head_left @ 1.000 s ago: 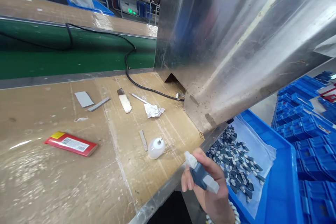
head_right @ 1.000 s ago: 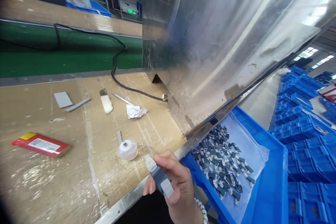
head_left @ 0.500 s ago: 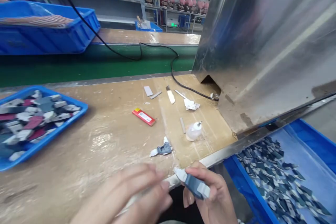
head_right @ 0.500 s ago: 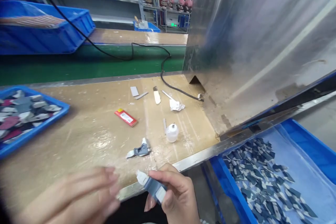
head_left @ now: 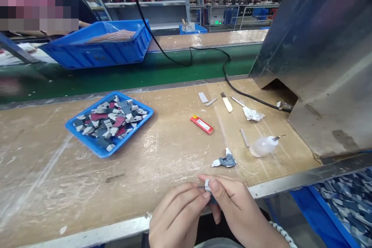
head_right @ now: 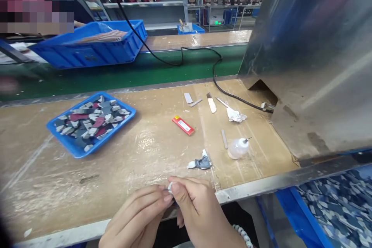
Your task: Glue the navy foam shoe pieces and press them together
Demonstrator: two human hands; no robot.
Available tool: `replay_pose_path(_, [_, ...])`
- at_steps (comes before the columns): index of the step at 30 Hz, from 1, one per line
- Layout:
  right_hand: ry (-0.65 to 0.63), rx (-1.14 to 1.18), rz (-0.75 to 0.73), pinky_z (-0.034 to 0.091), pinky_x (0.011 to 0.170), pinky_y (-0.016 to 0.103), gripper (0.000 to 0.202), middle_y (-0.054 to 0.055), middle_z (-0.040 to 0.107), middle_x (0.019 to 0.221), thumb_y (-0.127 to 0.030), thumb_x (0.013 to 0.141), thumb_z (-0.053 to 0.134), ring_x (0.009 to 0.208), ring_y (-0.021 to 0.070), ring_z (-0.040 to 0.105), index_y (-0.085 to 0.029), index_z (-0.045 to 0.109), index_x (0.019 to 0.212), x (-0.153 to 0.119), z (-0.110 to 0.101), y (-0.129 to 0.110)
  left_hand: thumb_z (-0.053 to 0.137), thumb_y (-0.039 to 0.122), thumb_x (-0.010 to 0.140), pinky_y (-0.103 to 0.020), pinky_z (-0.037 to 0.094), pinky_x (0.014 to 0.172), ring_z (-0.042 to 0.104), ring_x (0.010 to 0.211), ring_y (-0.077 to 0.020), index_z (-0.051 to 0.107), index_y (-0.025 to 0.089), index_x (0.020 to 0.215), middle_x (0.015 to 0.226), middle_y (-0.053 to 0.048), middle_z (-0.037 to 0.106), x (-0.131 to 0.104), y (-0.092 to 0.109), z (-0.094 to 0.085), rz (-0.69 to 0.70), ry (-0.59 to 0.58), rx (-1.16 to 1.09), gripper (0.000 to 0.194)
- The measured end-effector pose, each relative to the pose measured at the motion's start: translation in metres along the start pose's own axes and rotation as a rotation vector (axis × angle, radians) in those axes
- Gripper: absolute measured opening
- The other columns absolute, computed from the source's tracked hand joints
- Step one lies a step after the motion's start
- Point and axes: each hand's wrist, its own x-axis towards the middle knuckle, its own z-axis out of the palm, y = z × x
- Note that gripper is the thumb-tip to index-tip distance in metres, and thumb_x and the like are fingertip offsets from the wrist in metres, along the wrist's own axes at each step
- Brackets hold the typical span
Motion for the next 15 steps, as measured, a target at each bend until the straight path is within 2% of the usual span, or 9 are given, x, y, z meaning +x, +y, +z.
replay_pose_path(1, [-0.008,-0.042,-0.009,0.050,0.058,0.028,0.051,-0.002,0.052,0.050,-0.048,0.102,0.035,0.049,0.0133,0.057,-0.013,0.070,0.113,0.003,0.001,-0.001,0.065,-0.007,0.080,-0.029,0.061,0.077,0.069,0.090,-0.0184,0.070,0.013,0.096,0.089,-0.005,0.073,-0.001,-0.003,0.000,-0.015,-0.020,0.001,0.027])
replay_pose_path(3, [0.040,-0.177,-0.115,0.055,0.065,0.030,0.046,0.002,0.064,0.061,-0.042,0.103,0.034,0.062,0.0163,0.067,-0.014,0.068,0.118,0.005,0.000,0.000,0.062,-0.008,0.081,-0.026,0.059,0.078,0.068,0.088,-0.0160,0.068,0.012,0.092,0.086,-0.005,0.071,-0.001,-0.009,0.001,-0.063,-0.061,0.002,0.024])
replay_pose_path(4, [0.101,-0.275,-0.206,0.057,0.071,0.031,0.041,0.006,0.072,0.076,-0.038,0.102,0.038,0.076,0.0184,0.071,-0.015,0.067,0.121,0.002,-0.001,0.002,0.060,-0.009,0.082,-0.025,0.058,0.078,0.067,0.087,-0.0149,0.067,0.012,0.091,0.085,-0.005,0.070,-0.001,-0.012,0.002,-0.095,-0.084,0.004,0.023])
replay_pose_path(6, [0.261,-0.498,-0.373,0.056,0.079,0.031,0.032,0.008,0.074,0.106,-0.031,0.098,0.049,0.099,0.0206,0.070,-0.022,0.064,0.125,-0.009,-0.009,0.010,0.058,-0.008,0.084,-0.023,0.056,0.077,0.066,0.085,-0.0131,0.066,0.011,0.093,0.086,-0.006,0.069,-0.003,-0.018,0.005,-0.136,-0.134,0.014,0.022])
replay_pose_path(8, [0.513,-0.640,-0.406,0.052,0.075,0.032,0.024,0.004,0.073,0.108,-0.027,0.093,0.057,0.096,0.0198,0.068,-0.028,0.067,0.116,-0.025,-0.024,0.022,0.058,-0.008,0.084,-0.023,0.055,0.074,0.064,0.085,-0.0128,0.065,0.010,0.096,0.088,-0.007,0.068,-0.006,-0.022,0.008,-0.149,-0.194,0.036,0.022])
replay_pose_path(11, [1.017,-0.561,-0.285,0.042,0.064,0.034,0.003,0.004,0.065,0.083,-0.028,0.086,0.067,0.073,0.0190,0.060,-0.025,0.068,0.087,-0.044,-0.054,0.037,0.057,-0.009,0.084,-0.025,0.055,0.077,0.064,0.089,-0.0143,0.066,0.009,0.098,0.090,-0.009,0.069,-0.012,-0.025,0.011,-0.137,-0.230,0.099,0.024])
replay_pose_path(12, [1.138,-0.469,-0.232,0.041,0.063,0.035,0.011,0.004,0.061,0.080,-0.031,0.081,0.073,0.070,0.0186,0.056,-0.023,0.066,0.086,-0.045,-0.065,0.040,0.058,-0.010,0.083,-0.025,0.055,0.079,0.065,0.091,-0.0152,0.067,0.009,0.098,0.091,-0.009,0.070,-0.014,-0.025,0.012,-0.123,-0.216,0.133,0.025])
replay_pose_path(13, [1.187,-0.380,-0.184,0.040,0.064,0.035,0.023,0.004,0.059,0.082,-0.034,0.076,0.078,0.069,0.0179,0.053,-0.022,0.066,0.091,-0.043,-0.075,0.042,0.058,-0.010,0.082,-0.026,0.055,0.081,0.066,0.093,-0.0160,0.068,0.009,0.097,0.091,-0.008,0.071,-0.015,-0.025,0.012,-0.109,-0.201,0.168,0.026])
replay_pose_path(15, [1.129,-0.256,-0.115,0.040,0.069,0.036,0.053,0.006,0.061,0.098,-0.040,0.066,0.085,0.074,0.0179,0.052,-0.022,0.063,0.111,-0.033,-0.091,0.043,0.061,-0.009,0.081,-0.025,0.057,0.080,0.069,0.093,-0.0175,0.070,0.012,0.095,0.088,-0.006,0.073,-0.016,-0.024,0.014,-0.090,-0.172,0.228,0.026])
